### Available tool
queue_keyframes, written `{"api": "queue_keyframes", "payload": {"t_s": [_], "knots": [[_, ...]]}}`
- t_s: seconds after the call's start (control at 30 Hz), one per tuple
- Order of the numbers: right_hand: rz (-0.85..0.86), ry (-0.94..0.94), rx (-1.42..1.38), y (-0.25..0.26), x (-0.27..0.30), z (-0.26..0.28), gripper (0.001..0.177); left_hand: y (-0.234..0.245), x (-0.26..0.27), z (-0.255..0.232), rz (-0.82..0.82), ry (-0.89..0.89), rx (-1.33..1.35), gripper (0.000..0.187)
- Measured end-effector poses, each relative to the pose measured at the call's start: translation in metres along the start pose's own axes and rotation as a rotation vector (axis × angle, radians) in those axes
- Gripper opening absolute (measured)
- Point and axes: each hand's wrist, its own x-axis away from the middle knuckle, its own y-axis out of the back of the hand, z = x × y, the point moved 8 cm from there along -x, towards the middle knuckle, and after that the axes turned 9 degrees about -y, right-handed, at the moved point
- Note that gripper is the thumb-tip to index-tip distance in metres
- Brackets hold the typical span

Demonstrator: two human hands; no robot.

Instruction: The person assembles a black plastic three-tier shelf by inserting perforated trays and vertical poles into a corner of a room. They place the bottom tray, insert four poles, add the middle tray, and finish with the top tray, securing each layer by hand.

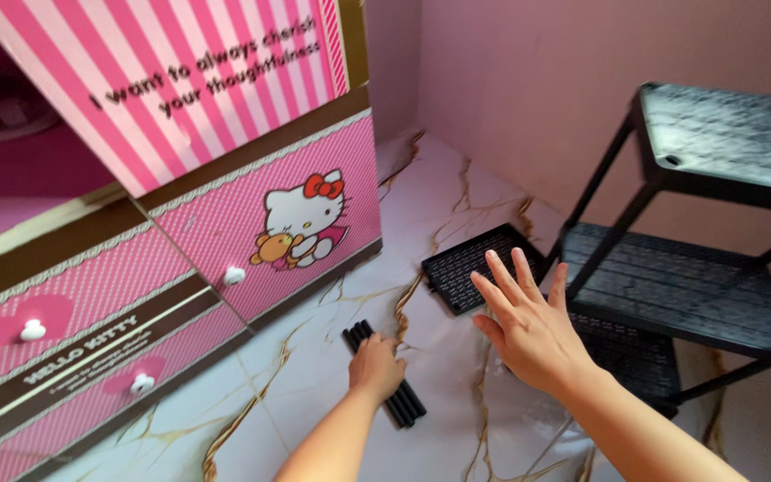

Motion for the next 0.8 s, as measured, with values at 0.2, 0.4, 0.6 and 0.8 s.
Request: {"api": "queue_keyframes", "payload": {"t_s": [0.2,0.4,0.6,0.8], "knots": [[0.103,0.163,0.05,-0.067,0.009,0.022,0.059,-0.099,0.014,0.05,0.103,-0.083,-0.201,0.028],[0.146,0.213,-0.015,-0.117,0.021,0.038,0.058,-0.169,0.008,0.059,0.215,-0.335,-0.251,0.018],[0.178,0.247,-0.06,-0.145,0.029,0.036,0.057,-0.212,0.005,0.058,0.224,-0.471,-0.39,0.017],[0.194,0.248,-0.061,-0.168,0.038,0.024,0.057,-0.227,0.005,0.06,0.227,-0.55,-0.448,0.017]]}}
